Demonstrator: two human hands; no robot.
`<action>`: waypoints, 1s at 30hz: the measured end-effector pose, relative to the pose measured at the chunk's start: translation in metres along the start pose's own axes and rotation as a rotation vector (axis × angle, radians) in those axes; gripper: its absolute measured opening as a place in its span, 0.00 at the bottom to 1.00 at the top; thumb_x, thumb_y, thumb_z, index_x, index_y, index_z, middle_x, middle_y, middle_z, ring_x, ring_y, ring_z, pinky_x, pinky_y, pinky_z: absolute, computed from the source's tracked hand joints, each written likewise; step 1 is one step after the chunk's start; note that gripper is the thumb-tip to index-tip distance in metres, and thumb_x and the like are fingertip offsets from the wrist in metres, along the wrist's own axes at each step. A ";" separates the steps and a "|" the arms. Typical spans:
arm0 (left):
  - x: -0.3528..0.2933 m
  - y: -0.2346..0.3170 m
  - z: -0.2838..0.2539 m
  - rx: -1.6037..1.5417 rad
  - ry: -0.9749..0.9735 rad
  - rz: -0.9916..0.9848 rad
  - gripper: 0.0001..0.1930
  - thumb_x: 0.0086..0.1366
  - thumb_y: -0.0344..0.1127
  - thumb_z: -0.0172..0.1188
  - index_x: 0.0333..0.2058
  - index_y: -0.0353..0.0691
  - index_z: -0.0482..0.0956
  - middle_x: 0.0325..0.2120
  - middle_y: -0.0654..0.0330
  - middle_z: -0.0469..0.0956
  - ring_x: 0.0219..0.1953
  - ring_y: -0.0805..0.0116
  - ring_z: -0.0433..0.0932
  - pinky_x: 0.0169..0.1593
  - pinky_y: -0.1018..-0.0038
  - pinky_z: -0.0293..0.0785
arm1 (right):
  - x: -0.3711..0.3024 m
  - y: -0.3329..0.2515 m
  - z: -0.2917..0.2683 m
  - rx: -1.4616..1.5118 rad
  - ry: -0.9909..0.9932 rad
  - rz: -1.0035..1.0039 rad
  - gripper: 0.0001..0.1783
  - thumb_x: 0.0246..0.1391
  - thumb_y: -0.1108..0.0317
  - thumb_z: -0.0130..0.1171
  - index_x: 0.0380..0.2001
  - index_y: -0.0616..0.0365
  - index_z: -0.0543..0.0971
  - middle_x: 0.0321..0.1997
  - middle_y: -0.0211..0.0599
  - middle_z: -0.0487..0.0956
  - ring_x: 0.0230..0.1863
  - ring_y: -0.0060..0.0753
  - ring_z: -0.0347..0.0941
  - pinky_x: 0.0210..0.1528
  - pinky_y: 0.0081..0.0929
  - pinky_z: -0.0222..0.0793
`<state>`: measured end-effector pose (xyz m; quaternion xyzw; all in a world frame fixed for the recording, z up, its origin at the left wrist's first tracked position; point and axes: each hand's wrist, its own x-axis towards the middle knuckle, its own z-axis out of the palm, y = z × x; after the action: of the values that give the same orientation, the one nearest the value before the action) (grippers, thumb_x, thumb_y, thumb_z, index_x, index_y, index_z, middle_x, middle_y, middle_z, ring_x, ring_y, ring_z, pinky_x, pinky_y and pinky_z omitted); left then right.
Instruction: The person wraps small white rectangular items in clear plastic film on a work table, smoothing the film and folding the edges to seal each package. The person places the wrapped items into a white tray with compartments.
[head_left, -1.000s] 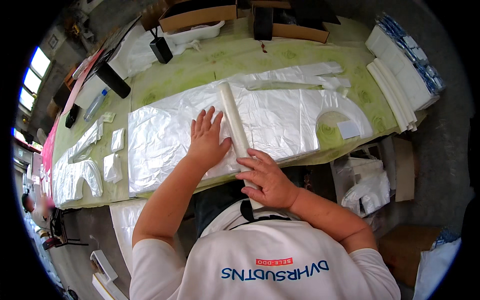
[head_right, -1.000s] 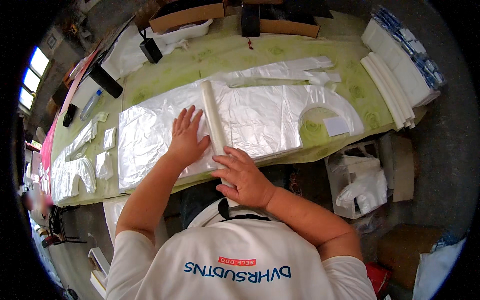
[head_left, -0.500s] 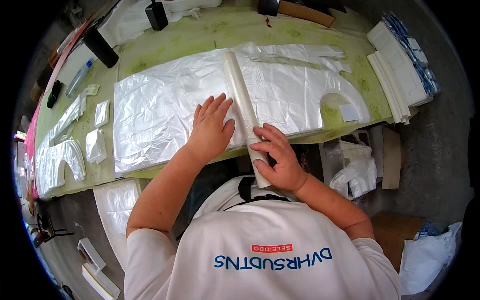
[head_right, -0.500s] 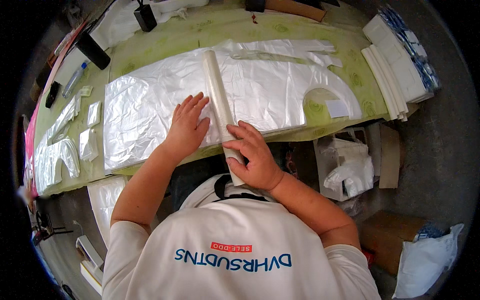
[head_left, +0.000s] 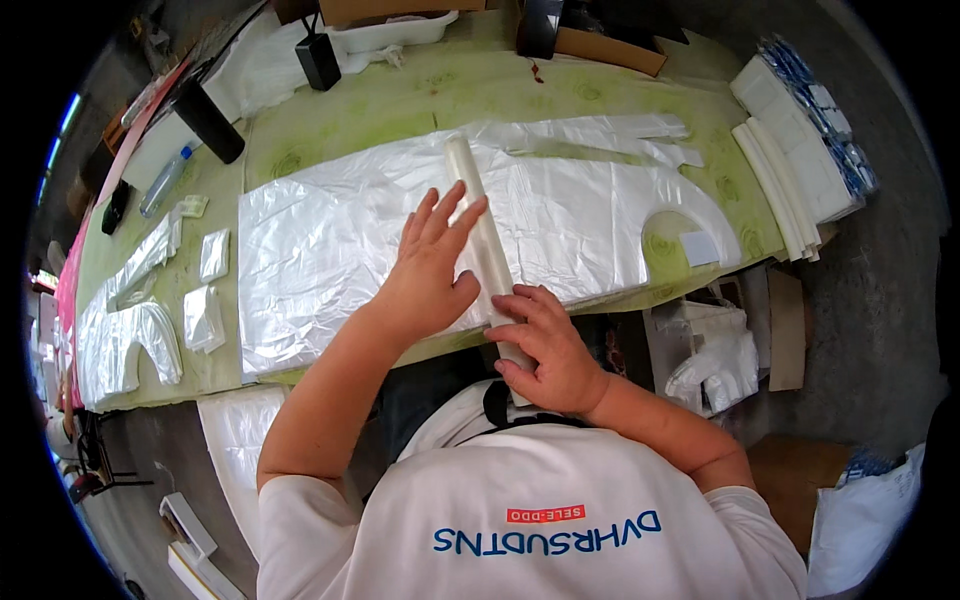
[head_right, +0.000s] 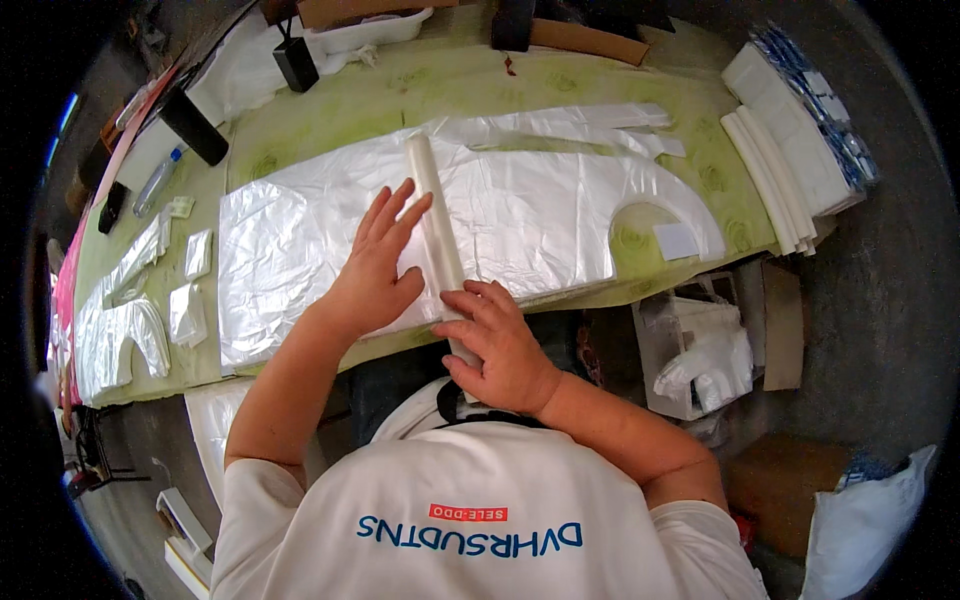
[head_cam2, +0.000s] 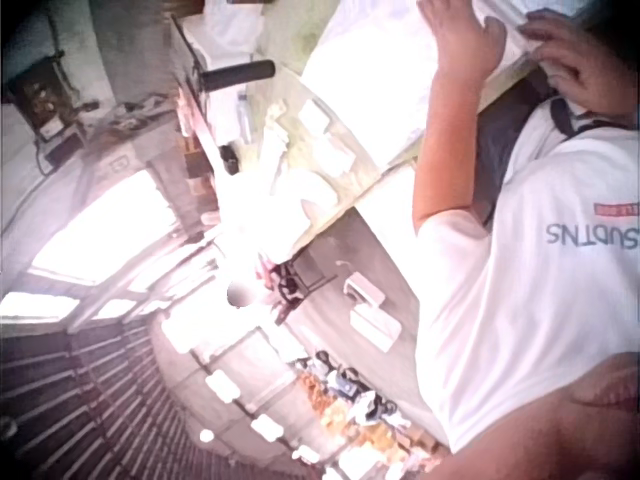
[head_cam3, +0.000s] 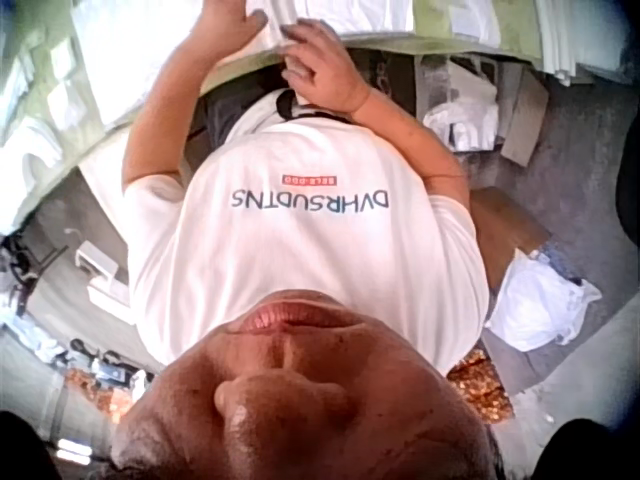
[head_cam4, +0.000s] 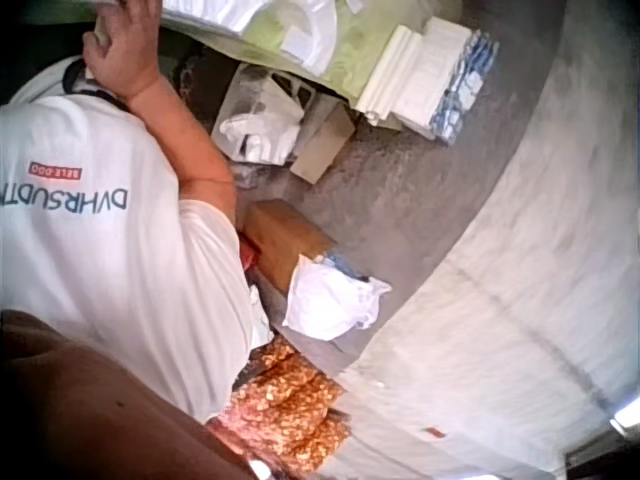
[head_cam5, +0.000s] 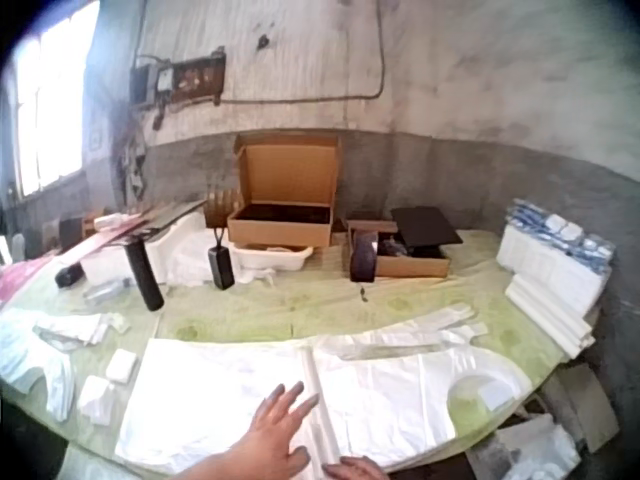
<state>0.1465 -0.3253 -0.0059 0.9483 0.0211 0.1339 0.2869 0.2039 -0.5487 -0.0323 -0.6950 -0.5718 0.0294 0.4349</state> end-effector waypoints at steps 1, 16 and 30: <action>0.004 -0.002 0.005 0.083 0.041 0.084 0.35 0.62 0.33 0.60 0.68 0.48 0.64 0.72 0.46 0.53 0.73 0.37 0.49 0.72 0.50 0.51 | 0.001 -0.001 -0.001 0.006 -0.002 -0.002 0.22 0.41 0.72 0.68 0.44 0.56 0.80 0.59 0.47 0.73 0.61 0.60 0.64 0.65 0.51 0.62; -0.024 -0.010 0.029 -0.016 0.151 -0.194 0.33 0.56 0.37 0.56 0.64 0.50 0.71 0.68 0.36 0.57 0.70 0.39 0.58 0.72 0.48 0.49 | 0.095 0.089 -0.008 -0.569 -0.030 0.281 0.30 0.52 0.48 0.67 0.59 0.35 0.78 0.76 0.55 0.52 0.76 0.69 0.42 0.73 0.69 0.39; -0.026 -0.011 0.033 -0.038 0.173 -0.225 0.31 0.59 0.43 0.60 0.63 0.50 0.73 0.70 0.42 0.58 0.71 0.42 0.56 0.73 0.48 0.47 | 0.032 0.257 -0.284 -0.905 0.197 1.438 0.46 0.57 0.30 0.48 0.73 0.42 0.60 0.72 0.51 0.64 0.73 0.54 0.57 0.75 0.50 0.48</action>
<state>0.1309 -0.3369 -0.0444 0.9193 0.1495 0.1824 0.3150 0.5652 -0.6760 -0.0059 -0.9950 0.0921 0.0065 0.0391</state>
